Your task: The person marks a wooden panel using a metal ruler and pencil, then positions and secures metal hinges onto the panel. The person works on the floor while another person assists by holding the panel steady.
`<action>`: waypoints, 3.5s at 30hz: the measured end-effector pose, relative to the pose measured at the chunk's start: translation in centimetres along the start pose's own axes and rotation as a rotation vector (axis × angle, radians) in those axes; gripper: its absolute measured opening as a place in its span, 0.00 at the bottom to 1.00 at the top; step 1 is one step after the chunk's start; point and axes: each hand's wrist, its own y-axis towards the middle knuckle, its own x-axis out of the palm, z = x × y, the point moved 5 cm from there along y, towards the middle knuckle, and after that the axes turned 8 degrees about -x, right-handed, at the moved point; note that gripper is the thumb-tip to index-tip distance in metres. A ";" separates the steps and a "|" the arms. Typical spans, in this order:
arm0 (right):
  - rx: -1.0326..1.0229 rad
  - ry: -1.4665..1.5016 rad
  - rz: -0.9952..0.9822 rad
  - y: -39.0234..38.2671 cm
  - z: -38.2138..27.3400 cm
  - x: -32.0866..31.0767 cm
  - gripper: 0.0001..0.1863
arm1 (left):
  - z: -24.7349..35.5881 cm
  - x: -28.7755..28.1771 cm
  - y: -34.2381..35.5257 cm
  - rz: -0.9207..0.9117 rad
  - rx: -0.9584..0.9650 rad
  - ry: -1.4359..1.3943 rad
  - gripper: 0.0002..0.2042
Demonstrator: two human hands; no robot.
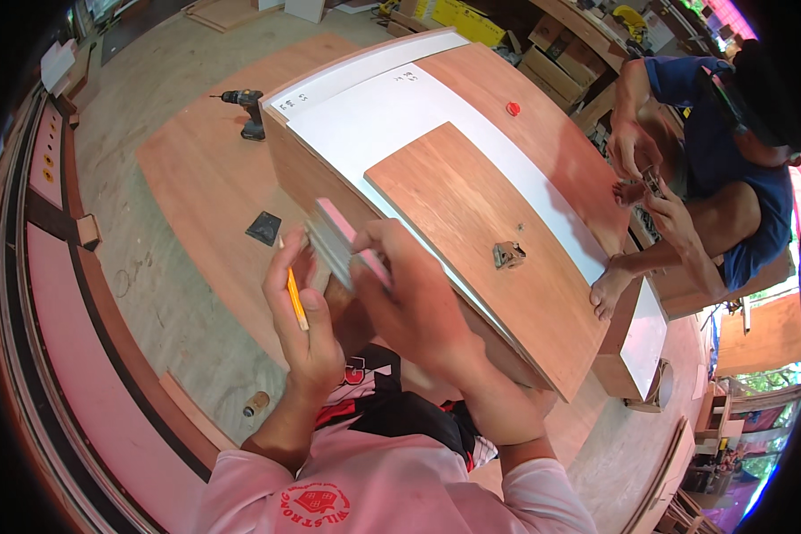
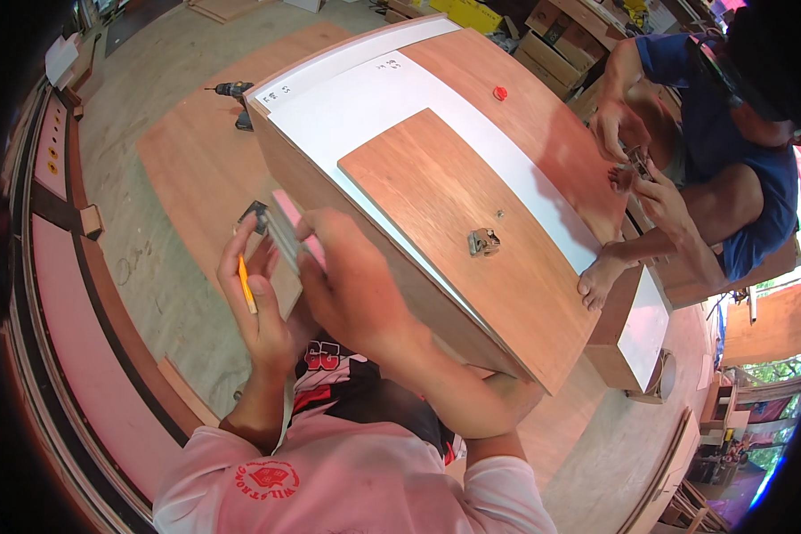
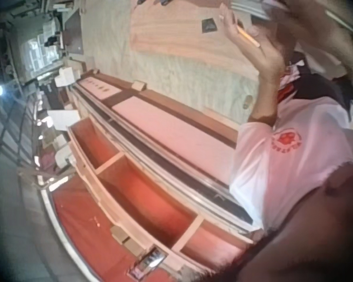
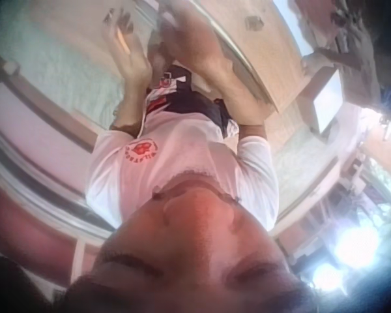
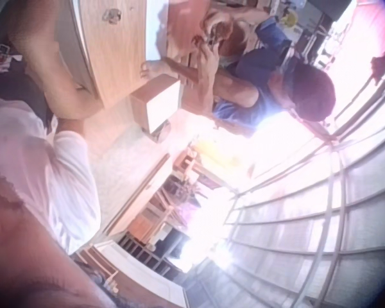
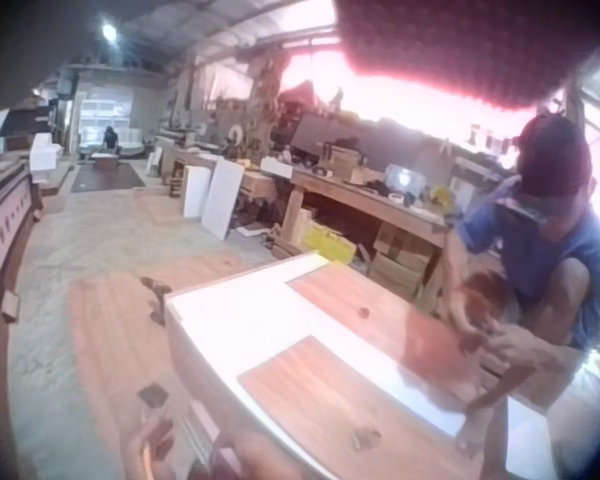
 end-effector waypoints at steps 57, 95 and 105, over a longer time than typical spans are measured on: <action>-0.108 -0.532 0.141 14.6 27.8 -3.6 0.21 | -16.5 9.2 20.2 -0.240 -0.169 0.510 0.20; -0.054 -0.511 0.101 13.2 28.1 -3.0 0.39 | -16.2 8.8 20.0 -0.267 -0.288 0.469 0.23; 0.126 -0.303 0.032 13.6 27.6 -4.1 0.27 | -16.8 8.5 20.2 -0.291 -0.275 0.421 0.22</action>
